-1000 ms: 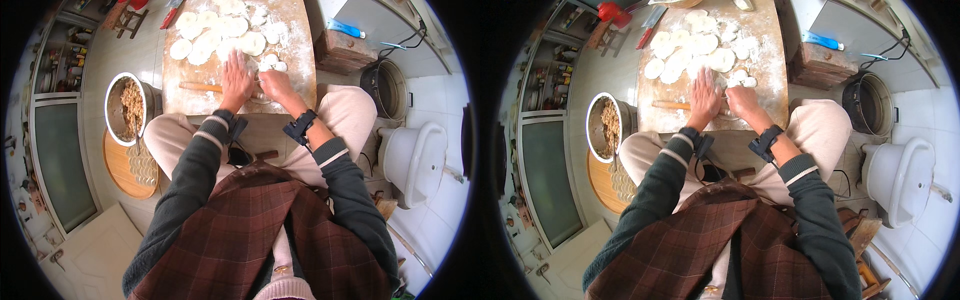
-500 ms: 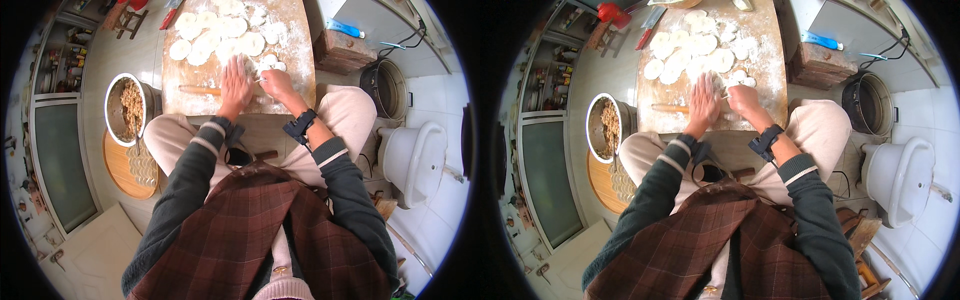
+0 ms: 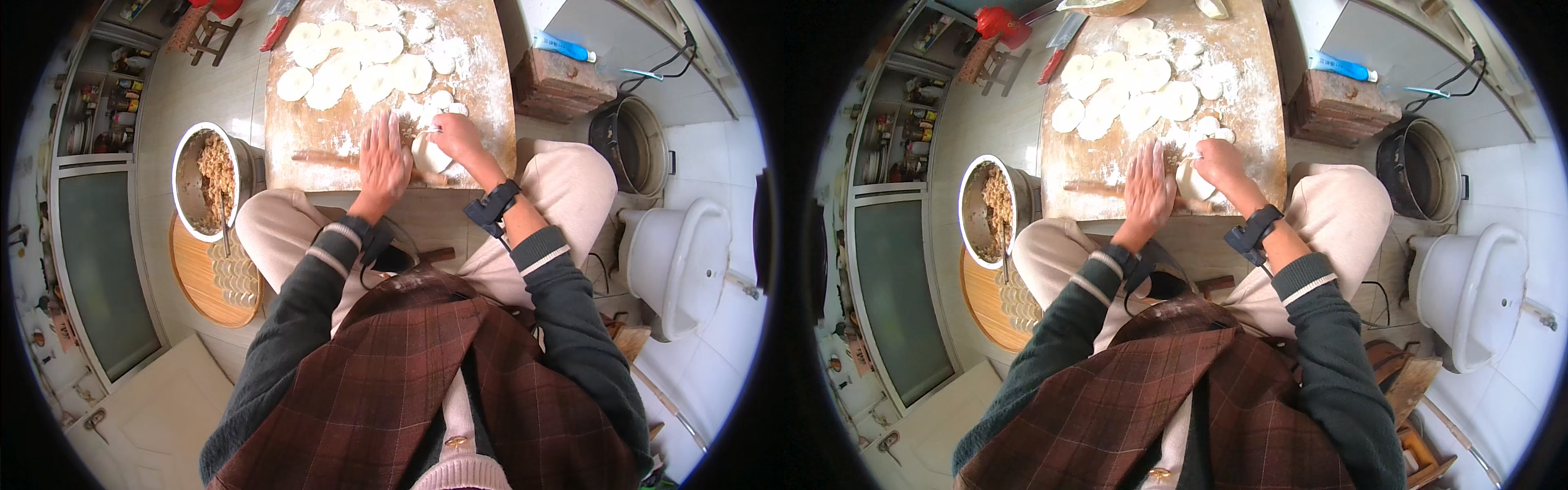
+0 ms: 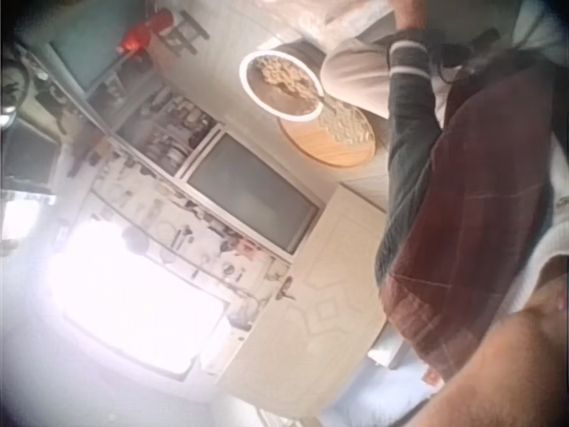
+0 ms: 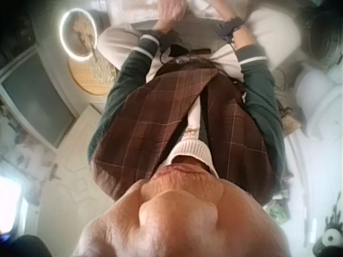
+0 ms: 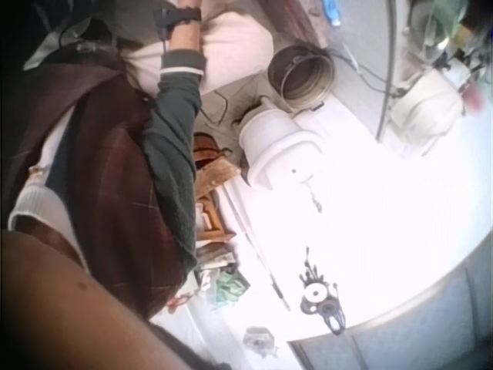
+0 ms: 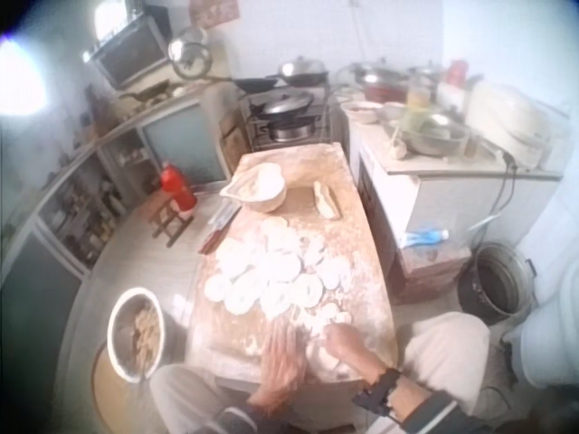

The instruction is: The person rolls small dough balls into flat circular discs using a rolling pin on a floured wooden table. The person repeatedly picks up a dough ball, flattens it with the rolling pin, and places the finished disc on the table.

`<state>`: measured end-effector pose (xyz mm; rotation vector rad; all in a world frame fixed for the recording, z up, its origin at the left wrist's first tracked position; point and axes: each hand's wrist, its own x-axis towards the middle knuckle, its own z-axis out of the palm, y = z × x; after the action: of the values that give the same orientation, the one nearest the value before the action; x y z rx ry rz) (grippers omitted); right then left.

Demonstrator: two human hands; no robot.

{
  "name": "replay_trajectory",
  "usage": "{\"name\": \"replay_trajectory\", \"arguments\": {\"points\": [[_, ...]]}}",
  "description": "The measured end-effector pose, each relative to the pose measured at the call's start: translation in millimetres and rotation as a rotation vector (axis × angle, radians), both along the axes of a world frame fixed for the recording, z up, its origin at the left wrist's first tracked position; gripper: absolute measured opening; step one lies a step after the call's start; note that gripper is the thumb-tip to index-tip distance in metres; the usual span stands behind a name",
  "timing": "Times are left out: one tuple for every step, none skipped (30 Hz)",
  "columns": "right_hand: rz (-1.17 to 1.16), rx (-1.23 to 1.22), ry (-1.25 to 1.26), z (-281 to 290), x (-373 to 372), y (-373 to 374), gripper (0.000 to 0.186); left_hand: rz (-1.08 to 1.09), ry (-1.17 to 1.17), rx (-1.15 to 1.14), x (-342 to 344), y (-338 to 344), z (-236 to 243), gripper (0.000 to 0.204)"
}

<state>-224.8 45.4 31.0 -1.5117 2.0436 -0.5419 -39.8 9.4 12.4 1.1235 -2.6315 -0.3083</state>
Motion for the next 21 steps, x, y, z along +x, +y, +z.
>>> {"name": "replay_trajectory", "arguments": {"points": [[-0.073,0.014,-0.073,-2.4,-0.8,-0.5,0.018,-0.019,0.002,-0.013,8.7,7.0,-0.5,0.070],[-0.038,0.012,-0.065,-4.6,-1.3,-0.3,0.018,0.001,-0.137,0.067,15.5,13.4,-1.6,0.070],[0.000,0.010,-0.054,-6.0,-1.8,0.3,0.018,-0.029,-0.025,-0.005,16.0,12.7,-3.0,0.070],[0.026,0.032,-0.027,-6.6,-1.4,1.1,0.017,-0.042,0.021,-0.046,13.0,9.4,-4.5,0.070],[0.127,0.063,0.086,-6.5,-0.6,2.7,0.016,-0.058,0.070,-0.100,6.9,2.9,-5.9,0.070],[0.144,0.035,0.113,-5.4,0.2,4.3,0.016,-0.029,0.077,-0.071,-5.0,-8.5,-7.5,0.069],[0.151,0.032,0.157,-4.0,2.0,5.2,0.016,0.000,0.093,-0.059,-20.3,-22.7,-8.6,0.067],[0.174,0.009,0.190,-2.2,4.1,5.5,0.016,0.006,0.154,-0.116,-30.8,-32.3,-8.8,0.066],[0.180,-0.028,0.197,-0.5,4.7,4.8,0.017,0.025,0.152,-0.136,-36.7,-36.3,-7.9,0.068],[0.159,-0.003,0.192,0.5,4.7,4.2,0.017,0.048,0.093,-0.071,-38.2,-36.5,-7.0,0.068],[0.144,0.002,0.179,0.7,4.5,3.7,0.017,0.050,0.090,-0.060,-36.4,-33.3,-5.8,0.068],[0.117,-0.008,0.172,0.4,3.4,2.9,0.017,0.040,0.096,-0.056,-29.7,-25.6,-4.5,0.068],[0.065,-0.010,0.109,-0.5,2.3,2.2,0.017,0.038,-0.012,-0.038,-19.1,-14.8,-3.2,0.068],[0.004,-0.026,0.054,-1.9,1.9,2.1,0.017,0.028,-0.063,0.010,-6.2,-1.8,-2.1,0.067],[-0.052,-0.015,-0.011,-3.5,1.0,2.2,0.017,0.020,-0.069,0.001,4.1,7.4,-2.1,0.067],[-0.002,-0.020,0.024,-4.8,-0.5,2.4,0.016,0.031,-0.194,0.054,10.4,12.7,-2.8,0.067],[0.057,0.002,0.051,-5.3,-1.5,3.0,0.016,-0.007,-0.081,-0.002,11.7,12.3,-4.3,0.067],[0.105,0.057,0.099,-5.5,-1.7,3.6,0.016,-0.036,-0.034,-0.033,8.9,8.4,-6.4,0.068],[0.213,0.057,0.188,-5.2,-1.4,4.7,0.014,-0.065,0.055,-0.107,1.4,-0.3,-8.6,0.068],[0.221,0.043,0.215,-4.2,-1.4,5.1,0.013,-0.039,0.045,-0.083,-10.4,-12.6,-11.1,0.067],[0.230,0.029,0.241,-2.8,-0.2,5.4,0.012,-0.011,0.073,-0.102,-26.9,-28.4,-13.2,0.067]]}}
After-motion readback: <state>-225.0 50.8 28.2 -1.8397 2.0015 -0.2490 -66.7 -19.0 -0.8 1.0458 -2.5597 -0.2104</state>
